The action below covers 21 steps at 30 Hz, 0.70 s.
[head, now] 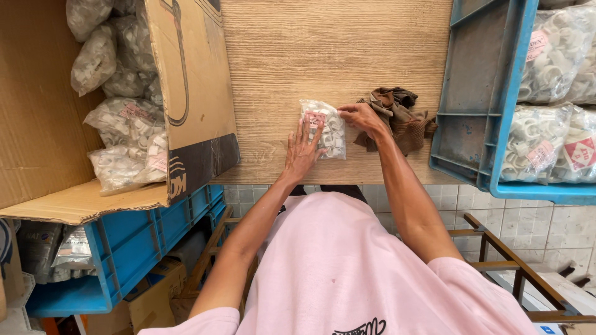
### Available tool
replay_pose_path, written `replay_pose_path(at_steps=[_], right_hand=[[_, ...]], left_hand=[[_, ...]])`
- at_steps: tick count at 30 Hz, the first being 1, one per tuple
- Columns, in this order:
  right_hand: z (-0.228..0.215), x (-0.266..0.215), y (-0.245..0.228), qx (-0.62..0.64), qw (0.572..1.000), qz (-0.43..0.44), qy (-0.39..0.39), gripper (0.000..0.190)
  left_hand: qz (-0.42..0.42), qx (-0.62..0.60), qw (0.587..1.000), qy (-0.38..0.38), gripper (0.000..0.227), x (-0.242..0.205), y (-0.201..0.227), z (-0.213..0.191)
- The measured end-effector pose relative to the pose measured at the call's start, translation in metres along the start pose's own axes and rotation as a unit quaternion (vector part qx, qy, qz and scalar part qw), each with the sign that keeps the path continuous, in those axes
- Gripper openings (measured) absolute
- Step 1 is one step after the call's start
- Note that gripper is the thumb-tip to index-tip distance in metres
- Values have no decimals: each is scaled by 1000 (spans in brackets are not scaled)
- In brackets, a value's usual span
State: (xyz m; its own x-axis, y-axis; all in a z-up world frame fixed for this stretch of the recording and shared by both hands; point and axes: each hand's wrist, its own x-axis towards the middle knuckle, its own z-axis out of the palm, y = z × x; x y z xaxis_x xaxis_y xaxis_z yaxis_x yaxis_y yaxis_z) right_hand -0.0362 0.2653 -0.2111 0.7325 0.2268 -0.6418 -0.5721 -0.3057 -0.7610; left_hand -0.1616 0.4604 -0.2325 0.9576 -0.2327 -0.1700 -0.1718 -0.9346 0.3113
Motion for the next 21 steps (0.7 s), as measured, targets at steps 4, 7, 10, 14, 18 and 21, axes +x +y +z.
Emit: replay_pose_path(at_steps=[4,7,10,14,18,21], right_hand=[[-4,31,35,-130,989,-63,-14,30],[-1,49,58,-231,968,-100,22,20],[1,42,51,-253,960,-119,8,18],[2,15,25,-176,979,-99,-4,25],[6,15,26,-171,982,-75,24,26],[0,32,29,-246,965,-94,-4,26]], left_hand=[[13,42,999,10,83,-3,1,-5],[14,41,999,13,82,-3,0,-3],[17,60,998,18,81,-2,-2,3],[22,49,998,29,82,-1,-3,3],[26,28,999,34,79,-1,-5,3],[24,33,999,25,79,-1,-6,0]])
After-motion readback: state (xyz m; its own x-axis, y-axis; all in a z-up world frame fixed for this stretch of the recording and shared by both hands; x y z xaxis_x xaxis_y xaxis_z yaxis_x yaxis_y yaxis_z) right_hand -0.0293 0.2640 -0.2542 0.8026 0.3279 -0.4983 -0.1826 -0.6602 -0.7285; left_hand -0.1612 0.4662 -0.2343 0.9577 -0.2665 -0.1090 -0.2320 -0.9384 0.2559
